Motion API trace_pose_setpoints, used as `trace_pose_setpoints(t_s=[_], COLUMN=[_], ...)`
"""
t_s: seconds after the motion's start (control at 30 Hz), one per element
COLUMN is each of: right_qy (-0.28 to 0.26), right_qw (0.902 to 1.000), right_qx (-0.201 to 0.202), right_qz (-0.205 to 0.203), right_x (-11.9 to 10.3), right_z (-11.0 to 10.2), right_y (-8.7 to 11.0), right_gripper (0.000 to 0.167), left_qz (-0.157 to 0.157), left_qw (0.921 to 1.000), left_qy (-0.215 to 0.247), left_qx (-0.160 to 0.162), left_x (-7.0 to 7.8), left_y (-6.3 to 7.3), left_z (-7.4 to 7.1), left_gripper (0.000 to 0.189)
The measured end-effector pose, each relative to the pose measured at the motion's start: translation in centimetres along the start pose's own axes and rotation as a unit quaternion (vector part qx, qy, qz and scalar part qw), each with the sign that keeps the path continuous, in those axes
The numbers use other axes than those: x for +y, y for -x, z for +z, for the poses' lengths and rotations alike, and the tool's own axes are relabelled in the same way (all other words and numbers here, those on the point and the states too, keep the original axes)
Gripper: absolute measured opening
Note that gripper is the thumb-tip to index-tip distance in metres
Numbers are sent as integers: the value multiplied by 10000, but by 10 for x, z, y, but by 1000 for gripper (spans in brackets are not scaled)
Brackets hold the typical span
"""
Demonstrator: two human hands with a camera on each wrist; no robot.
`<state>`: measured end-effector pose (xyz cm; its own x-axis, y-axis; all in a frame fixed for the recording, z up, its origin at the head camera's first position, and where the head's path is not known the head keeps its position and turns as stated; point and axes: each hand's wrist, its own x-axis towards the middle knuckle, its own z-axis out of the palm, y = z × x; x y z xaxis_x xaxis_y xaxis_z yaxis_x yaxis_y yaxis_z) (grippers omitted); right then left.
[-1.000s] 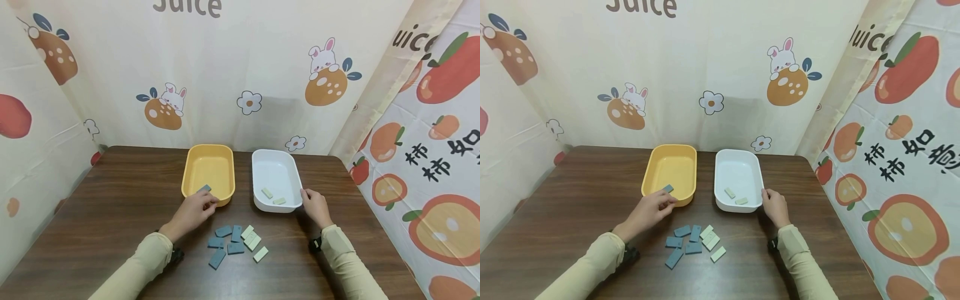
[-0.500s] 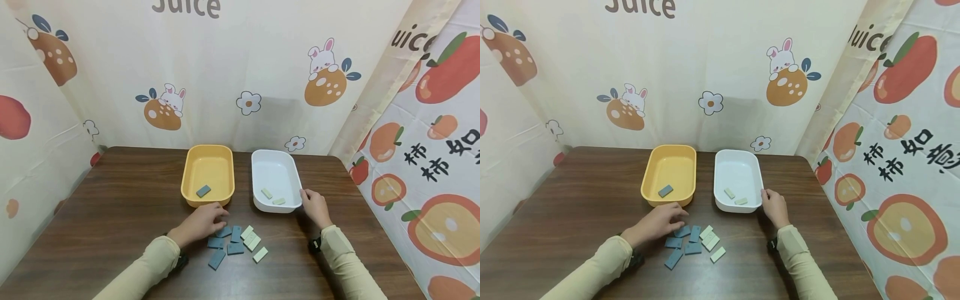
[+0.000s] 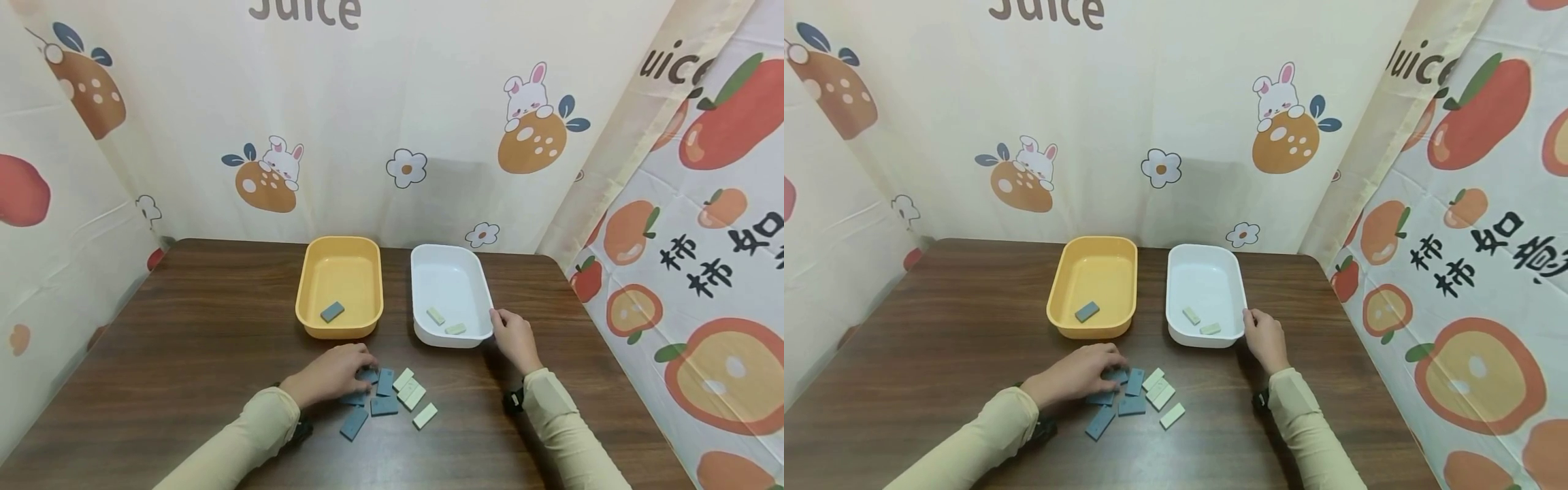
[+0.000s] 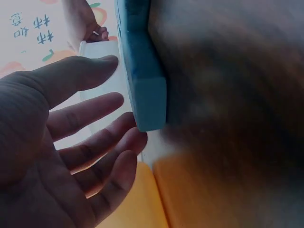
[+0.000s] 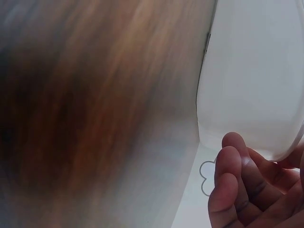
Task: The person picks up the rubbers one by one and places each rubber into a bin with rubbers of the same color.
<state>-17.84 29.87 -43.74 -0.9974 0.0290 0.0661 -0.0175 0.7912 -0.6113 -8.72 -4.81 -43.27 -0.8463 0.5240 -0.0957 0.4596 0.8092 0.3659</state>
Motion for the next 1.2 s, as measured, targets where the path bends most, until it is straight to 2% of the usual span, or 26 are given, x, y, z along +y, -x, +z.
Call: trace_pose_setpoints(t_s=[0.27, 0.57, 0.87, 1.07, 1.2], right_qy=[-69, -20, 19, 23, 14], right_qw=[9999, 9999, 10000, 10000, 9999], right_qx=[-58, -55, -12, -35, -46], right_qz=[44, 88, 37, 76, 98], right_x=[0, 1, 0, 0, 0], right_z=[0, 0, 0, 0, 1], right_y=[1, 0, -1, -1, 0], right_gripper=[42, 41, 41, 41, 41], left_qz=[-28, 71, -48, -269, -314], left_qw=[9999, 10000, 9999, 9994, 9989], left_qy=[40, -29, 88, 212, 284], left_qx=[-143, -2, 28, -5, 213], left_x=[2, 5, 6, 7, 6], left_y=[0, -2, -3, -1, 1], left_z=[2, 1, 1, -2, -4], left_gripper=[33, 28, 24, 23, 24])
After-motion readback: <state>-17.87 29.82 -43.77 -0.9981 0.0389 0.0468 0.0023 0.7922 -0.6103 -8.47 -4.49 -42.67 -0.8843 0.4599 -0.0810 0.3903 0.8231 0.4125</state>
